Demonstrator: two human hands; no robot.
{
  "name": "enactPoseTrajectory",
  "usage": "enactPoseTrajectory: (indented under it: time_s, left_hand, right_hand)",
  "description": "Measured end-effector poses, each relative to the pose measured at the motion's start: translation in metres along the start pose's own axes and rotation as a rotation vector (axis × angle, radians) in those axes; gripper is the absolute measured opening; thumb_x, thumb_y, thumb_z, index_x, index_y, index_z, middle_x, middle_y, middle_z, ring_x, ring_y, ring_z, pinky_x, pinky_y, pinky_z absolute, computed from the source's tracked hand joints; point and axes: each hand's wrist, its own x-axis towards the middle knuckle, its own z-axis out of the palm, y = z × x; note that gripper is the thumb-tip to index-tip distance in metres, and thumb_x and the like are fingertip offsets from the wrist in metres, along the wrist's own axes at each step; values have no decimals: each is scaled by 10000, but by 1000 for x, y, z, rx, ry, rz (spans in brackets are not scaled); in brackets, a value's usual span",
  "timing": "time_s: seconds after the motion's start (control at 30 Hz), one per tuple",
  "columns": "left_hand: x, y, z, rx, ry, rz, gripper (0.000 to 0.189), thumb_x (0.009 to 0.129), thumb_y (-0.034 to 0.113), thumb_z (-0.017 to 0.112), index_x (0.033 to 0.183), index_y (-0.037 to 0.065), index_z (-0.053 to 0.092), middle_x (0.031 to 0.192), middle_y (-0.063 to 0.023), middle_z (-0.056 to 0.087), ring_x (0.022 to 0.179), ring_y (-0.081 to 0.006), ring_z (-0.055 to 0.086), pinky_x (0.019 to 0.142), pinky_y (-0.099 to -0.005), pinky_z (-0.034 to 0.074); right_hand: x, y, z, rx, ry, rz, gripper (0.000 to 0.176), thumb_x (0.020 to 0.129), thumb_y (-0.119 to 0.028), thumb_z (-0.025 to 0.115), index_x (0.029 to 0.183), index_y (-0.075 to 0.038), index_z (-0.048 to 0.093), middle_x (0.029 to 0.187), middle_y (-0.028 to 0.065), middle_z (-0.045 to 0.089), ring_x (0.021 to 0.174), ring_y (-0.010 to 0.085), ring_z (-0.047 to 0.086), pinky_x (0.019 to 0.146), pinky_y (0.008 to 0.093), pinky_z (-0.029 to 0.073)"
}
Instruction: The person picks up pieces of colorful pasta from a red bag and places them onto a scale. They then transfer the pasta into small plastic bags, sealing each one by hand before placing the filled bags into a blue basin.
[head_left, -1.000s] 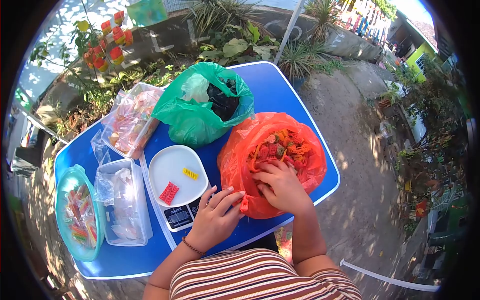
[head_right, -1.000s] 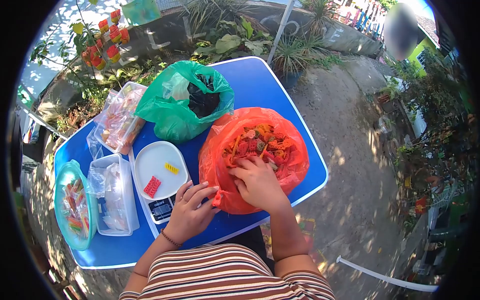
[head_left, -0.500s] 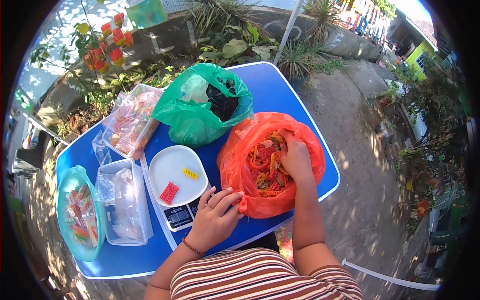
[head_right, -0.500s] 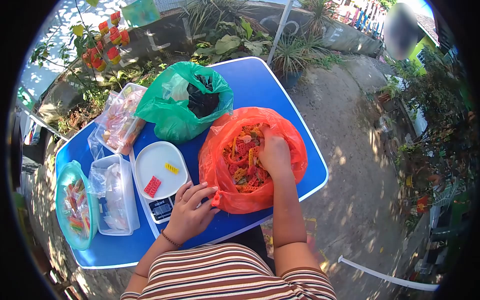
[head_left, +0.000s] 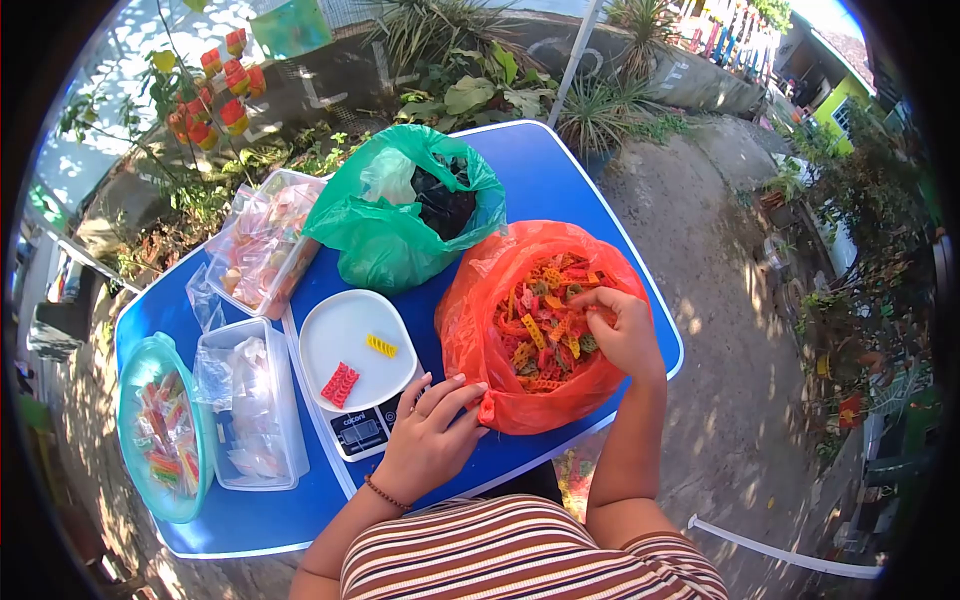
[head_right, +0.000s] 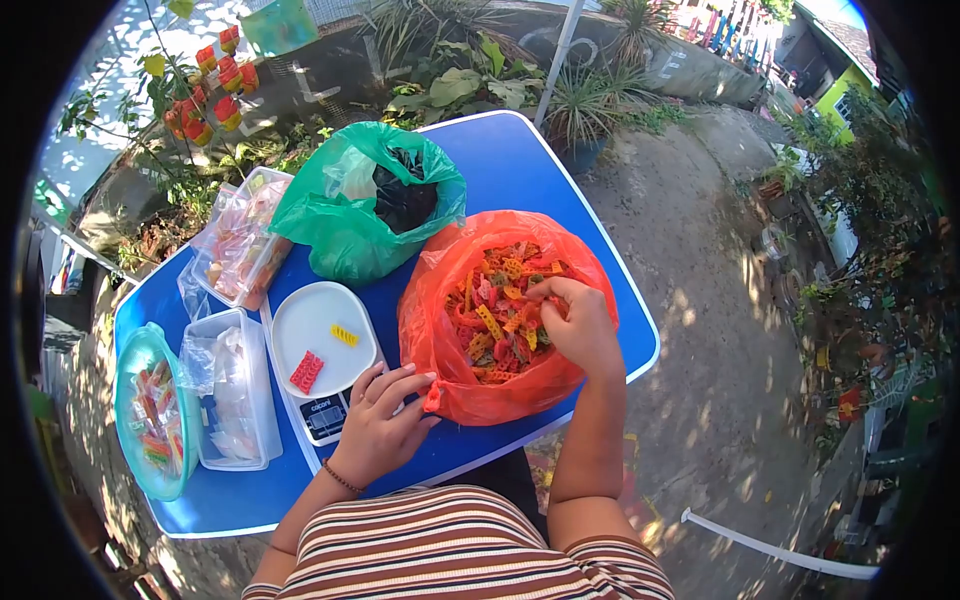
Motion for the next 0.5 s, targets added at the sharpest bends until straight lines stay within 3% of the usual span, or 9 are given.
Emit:
enactPoseTrajectory:
  time_s: [0.07,0.1,0.2,0.3,0.4,0.5]
  left_hand:
    - [1,1,-1,5,6,5,270,799,216,827,1030,111,737,1345,-16,629,1294,-231,560,1132,-507,390]
    - [2,1,-1,8,9,5,273,797,217,829,1033,112,737,1347,-15,628,1296,-230,558,1132,-507,390]
    - [1,1,0,9,11,0,283,792,218,833,1038,114,740,1354,-13,624,1301,-228,554,1134,-505,389]
    - [0,1,0,10,11,-2,287,792,218,832,1043,115,740,1353,-13,624,1297,-227,555,1133,-503,390]
    - [1,2,0,13,8,-4,294,791,221,833,1049,115,741,1348,-11,627,1290,-228,560,1132,-499,392]
    - [3,2,0,1,17,-1,240,803,196,817,1011,110,733,1363,-20,622,1292,-236,562,1137,-496,390]
  right_hand:
    - [15,5,1,-162,157,11,285,886,56,564,1112,19,734,1074,194,746,1029,269,727,899,332,552]
    - [19,-4,-3,-267,149,74,357,897,51,551,1214,-7,705,1110,227,730,1061,305,723,919,348,548]
    - [33,3,0,-318,270,-154,441,872,63,537,1285,-18,668,1044,250,708,988,414,688,886,457,540]
    - [34,-3,-2,-282,188,-131,492,870,67,529,1337,-41,639,1044,255,696,1013,409,681,893,472,532]
    - [28,-9,-5,-248,123,-1,441,907,49,542,1326,-35,648,1137,251,715,1070,393,702,945,422,540]
    - [28,16,-2,-252,230,-10,401,921,32,545,1300,-32,662,1115,260,716,1051,420,693,917,442,539]
